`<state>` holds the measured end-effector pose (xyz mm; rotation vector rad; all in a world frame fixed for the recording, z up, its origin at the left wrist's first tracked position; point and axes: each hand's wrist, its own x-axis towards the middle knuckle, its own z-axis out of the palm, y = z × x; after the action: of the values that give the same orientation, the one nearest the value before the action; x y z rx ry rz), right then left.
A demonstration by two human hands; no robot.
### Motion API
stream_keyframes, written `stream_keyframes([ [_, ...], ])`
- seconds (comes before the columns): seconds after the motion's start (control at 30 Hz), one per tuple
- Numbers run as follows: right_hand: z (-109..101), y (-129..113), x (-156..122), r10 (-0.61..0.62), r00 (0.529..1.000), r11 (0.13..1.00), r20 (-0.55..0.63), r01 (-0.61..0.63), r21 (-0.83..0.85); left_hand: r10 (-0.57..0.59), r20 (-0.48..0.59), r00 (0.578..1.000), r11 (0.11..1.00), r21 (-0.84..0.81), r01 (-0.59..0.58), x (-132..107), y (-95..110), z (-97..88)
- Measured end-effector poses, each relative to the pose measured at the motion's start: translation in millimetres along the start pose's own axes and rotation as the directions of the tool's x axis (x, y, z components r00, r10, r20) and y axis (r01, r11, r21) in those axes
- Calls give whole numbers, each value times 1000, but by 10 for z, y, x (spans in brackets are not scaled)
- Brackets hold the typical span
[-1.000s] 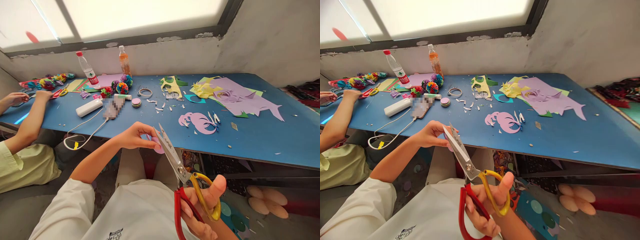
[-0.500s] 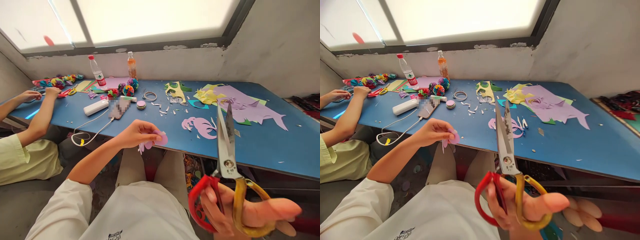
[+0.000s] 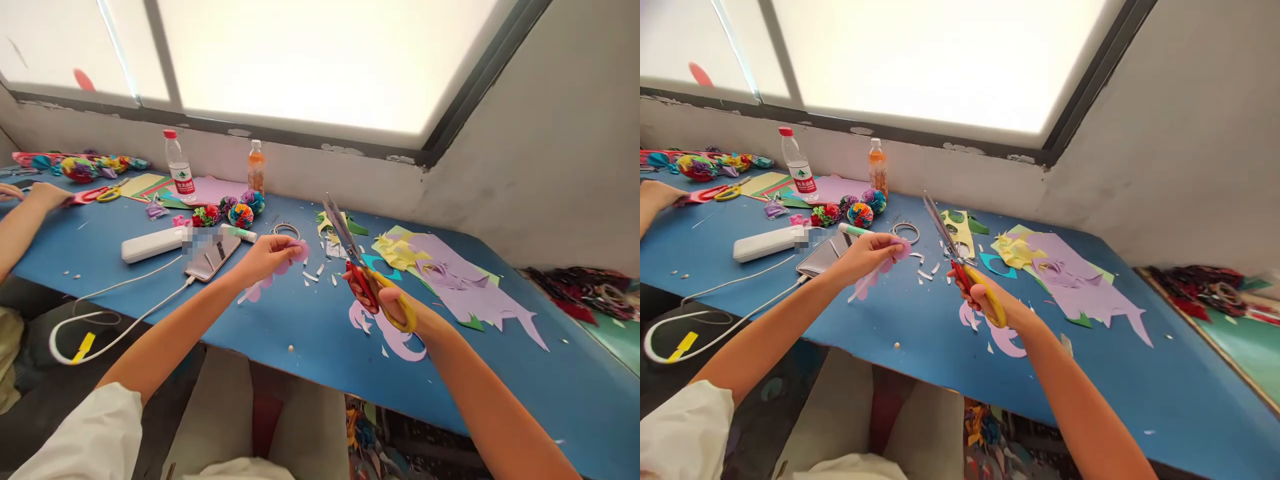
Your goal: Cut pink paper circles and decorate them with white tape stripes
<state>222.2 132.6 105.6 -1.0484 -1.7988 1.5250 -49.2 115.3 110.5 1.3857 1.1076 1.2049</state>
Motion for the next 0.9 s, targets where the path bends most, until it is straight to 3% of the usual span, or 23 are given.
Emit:
stream_keyframes([
  [0.07, -89, -11, 127, 30, 999, 998, -15, -31, -50, 21, -9, 1000, 1000, -7, -21, 186, -66, -32],
  [0.17, -76, 48, 216, 92, 994, 993, -66, -96, -73, -43, 12, 999, 999, -20, 43, 317, -185, -76],
  [0.3, 146, 199, 251, 143, 972, 989, -188, -148, -14, -134, 120, 984, 991, 14, 134, 247, -322, -28],
  [0.4, 349, 254, 260, 187, 952, 982, -243, -173, 78, -129, 208, 969, 987, 118, 106, 145, -390, 80],
  [0.5, 499, 237, 259, 217, 945, 971, -245, -183, 156, -59, 265, 962, 965, 263, -13, 91, -445, 172],
  [0.6, 588, 199, 246, 151, 958, 982, -242, -118, 145, -1, 304, 953, 924, 365, -116, 80, -472, 212],
  [0.7, 632, 192, 235, 95, 962, 990, -255, -66, 121, 188, 186, 964, 878, 408, -250, 23, -473, 249],
  [0.77, 635, 209, 233, 59, 954, 994, -294, -28, 107, 372, 58, 926, 853, 373, -366, -78, -484, 315],
  [0.8, 629, 221, 233, 37, 947, 995, -320, -5, 102, 406, 26, 914, 862, 323, -392, -141, -499, 363],
  [0.83, 617, 234, 233, 16, 938, 995, -345, 21, 101, 375, 39, 926, 894, 248, -373, -206, -521, 418],
  [0.9, 587, 253, 230, -15, 920, 991, -393, 65, 114, 118, 196, 973, 988, 77, -135, -310, -584, 533],
])
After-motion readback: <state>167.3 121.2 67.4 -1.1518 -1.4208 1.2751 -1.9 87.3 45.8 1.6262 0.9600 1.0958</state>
